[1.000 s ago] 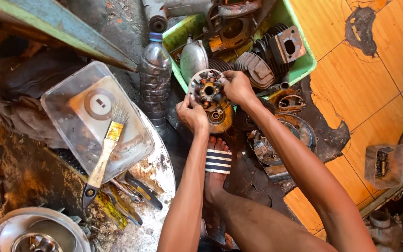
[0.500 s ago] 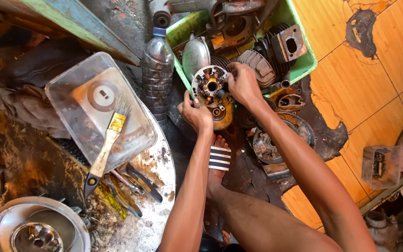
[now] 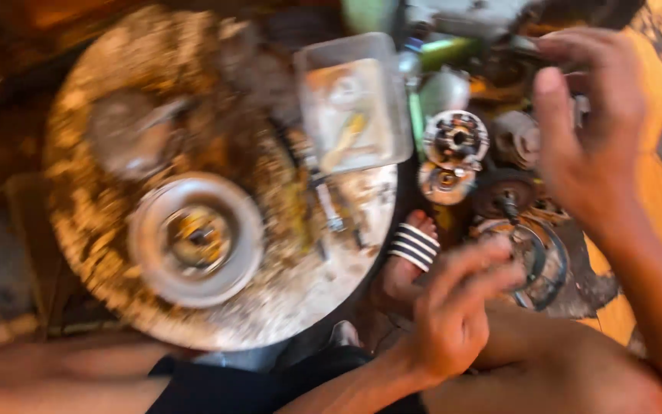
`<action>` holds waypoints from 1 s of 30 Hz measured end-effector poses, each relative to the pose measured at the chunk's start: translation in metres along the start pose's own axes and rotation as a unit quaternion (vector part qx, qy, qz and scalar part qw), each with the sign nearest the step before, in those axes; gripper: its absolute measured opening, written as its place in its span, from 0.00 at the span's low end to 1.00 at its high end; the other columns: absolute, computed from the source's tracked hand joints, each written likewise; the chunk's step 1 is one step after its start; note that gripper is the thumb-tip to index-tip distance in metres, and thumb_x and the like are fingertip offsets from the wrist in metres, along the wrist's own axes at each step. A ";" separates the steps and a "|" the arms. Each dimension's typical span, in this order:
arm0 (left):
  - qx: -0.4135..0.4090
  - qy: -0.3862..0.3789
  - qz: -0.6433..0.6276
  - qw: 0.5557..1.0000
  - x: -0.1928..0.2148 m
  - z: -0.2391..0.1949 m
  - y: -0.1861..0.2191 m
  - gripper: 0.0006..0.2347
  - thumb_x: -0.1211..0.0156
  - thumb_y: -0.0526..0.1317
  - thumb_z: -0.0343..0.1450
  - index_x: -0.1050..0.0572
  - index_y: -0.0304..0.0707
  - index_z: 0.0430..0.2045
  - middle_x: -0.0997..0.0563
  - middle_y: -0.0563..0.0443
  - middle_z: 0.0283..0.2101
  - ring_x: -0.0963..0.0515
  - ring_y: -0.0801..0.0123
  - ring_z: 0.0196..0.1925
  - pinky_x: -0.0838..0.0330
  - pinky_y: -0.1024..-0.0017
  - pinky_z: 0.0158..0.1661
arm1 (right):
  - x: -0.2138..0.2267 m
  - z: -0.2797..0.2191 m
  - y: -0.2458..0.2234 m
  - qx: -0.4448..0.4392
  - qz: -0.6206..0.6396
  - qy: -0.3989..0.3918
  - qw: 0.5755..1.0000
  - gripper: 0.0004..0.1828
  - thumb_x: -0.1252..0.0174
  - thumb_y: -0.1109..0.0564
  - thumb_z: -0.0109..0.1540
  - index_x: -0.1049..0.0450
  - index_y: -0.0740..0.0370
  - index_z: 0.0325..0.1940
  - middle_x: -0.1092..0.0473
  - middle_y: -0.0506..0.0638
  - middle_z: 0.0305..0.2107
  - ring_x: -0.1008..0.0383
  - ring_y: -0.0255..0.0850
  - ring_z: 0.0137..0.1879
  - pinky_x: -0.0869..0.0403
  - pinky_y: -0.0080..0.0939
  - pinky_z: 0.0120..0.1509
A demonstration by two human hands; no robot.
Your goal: Cleaning and assembling motorcycle engine components, specifically the stator and engine casing.
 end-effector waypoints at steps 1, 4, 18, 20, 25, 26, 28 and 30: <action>-0.005 0.013 0.006 1.000 0.026 -0.008 0.009 0.14 0.62 0.26 0.80 0.26 0.34 0.52 0.25 0.38 0.59 0.21 0.49 0.62 0.24 0.58 0.65 | 0.001 0.010 -0.026 0.013 0.006 -0.004 1.000 0.11 0.56 0.69 0.82 0.33 0.85 0.63 0.37 0.73 0.56 0.34 0.62 0.62 0.30 0.53 0.60; -0.048 -0.032 0.065 0.996 0.084 -0.035 0.027 0.12 0.58 0.28 0.80 0.24 0.32 0.50 0.24 0.37 0.60 0.18 0.50 0.60 0.34 0.53 0.67 | -0.012 0.031 -0.105 0.078 0.022 -0.062 0.995 0.10 0.52 0.72 0.80 0.32 0.87 0.63 0.33 0.78 0.57 0.30 0.64 0.61 0.28 0.55 0.63; 0.354 -0.140 0.537 0.752 0.363 -0.035 -0.050 0.32 0.31 0.48 0.68 0.36 0.27 0.61 0.32 0.30 0.60 0.30 0.35 0.62 0.28 0.44 0.54 | -0.289 -0.036 -0.220 0.091 -0.065 -0.405 0.907 0.38 0.37 0.40 0.59 0.35 0.66 0.65 0.35 0.60 0.57 0.36 0.59 0.65 0.32 0.59 0.65; 0.391 -0.125 0.493 0.767 0.372 -0.031 -0.045 0.32 0.29 0.46 0.67 0.37 0.29 0.63 0.33 0.30 0.61 0.32 0.36 0.65 0.29 0.45 0.56 | -0.311 -0.039 -0.224 0.084 -0.088 -0.415 0.902 0.46 0.33 0.40 0.56 0.40 0.67 0.70 0.39 0.60 0.59 0.41 0.58 0.66 0.34 0.62 0.67; 0.415 -0.087 0.402 0.812 0.373 -0.034 -0.057 0.32 0.29 0.39 0.66 0.36 0.30 0.65 0.31 0.30 0.58 0.32 0.39 0.63 0.25 0.44 0.54 | -0.338 -0.035 -0.219 0.019 -0.126 -0.448 0.885 0.61 0.25 0.39 0.49 0.48 0.67 0.76 0.45 0.59 0.63 0.47 0.53 0.69 0.39 0.57 0.73; 0.409 -0.084 0.407 0.813 0.373 -0.033 -0.052 0.31 0.29 0.39 0.66 0.34 0.29 0.64 0.30 0.32 0.56 0.32 0.42 0.63 0.25 0.49 0.54 | -0.339 -0.033 -0.218 0.010 -0.105 -0.451 0.886 0.63 0.23 0.41 0.47 0.48 0.69 0.76 0.45 0.60 0.63 0.47 0.54 0.68 0.39 0.56 0.74; 0.402 -0.081 0.413 0.813 0.376 -0.035 -0.053 0.29 0.30 0.38 0.67 0.33 0.29 0.63 0.29 0.34 0.55 0.32 0.46 0.63 0.24 0.53 0.54 | -0.342 -0.027 -0.221 0.001 -0.085 -0.451 0.889 0.65 0.22 0.42 0.44 0.47 0.71 0.75 0.45 0.61 0.63 0.46 0.55 0.67 0.39 0.55 0.74; 0.367 -0.057 0.413 0.832 0.379 -0.037 -0.058 0.30 0.27 0.40 0.65 0.31 0.30 0.62 0.28 0.35 0.52 0.32 0.48 0.61 0.23 0.57 0.52 | -0.342 -0.021 -0.223 -0.005 -0.117 -0.479 0.870 0.64 0.21 0.43 0.42 0.44 0.70 0.74 0.42 0.61 0.61 0.45 0.53 0.66 0.38 0.57 0.74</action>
Point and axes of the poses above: each hand's wrist, its own z-axis towards the middle knuckle, its own x-axis out of the back of the hand, y = z × x, the point moved 7 cm from there along z, towards the middle knuckle
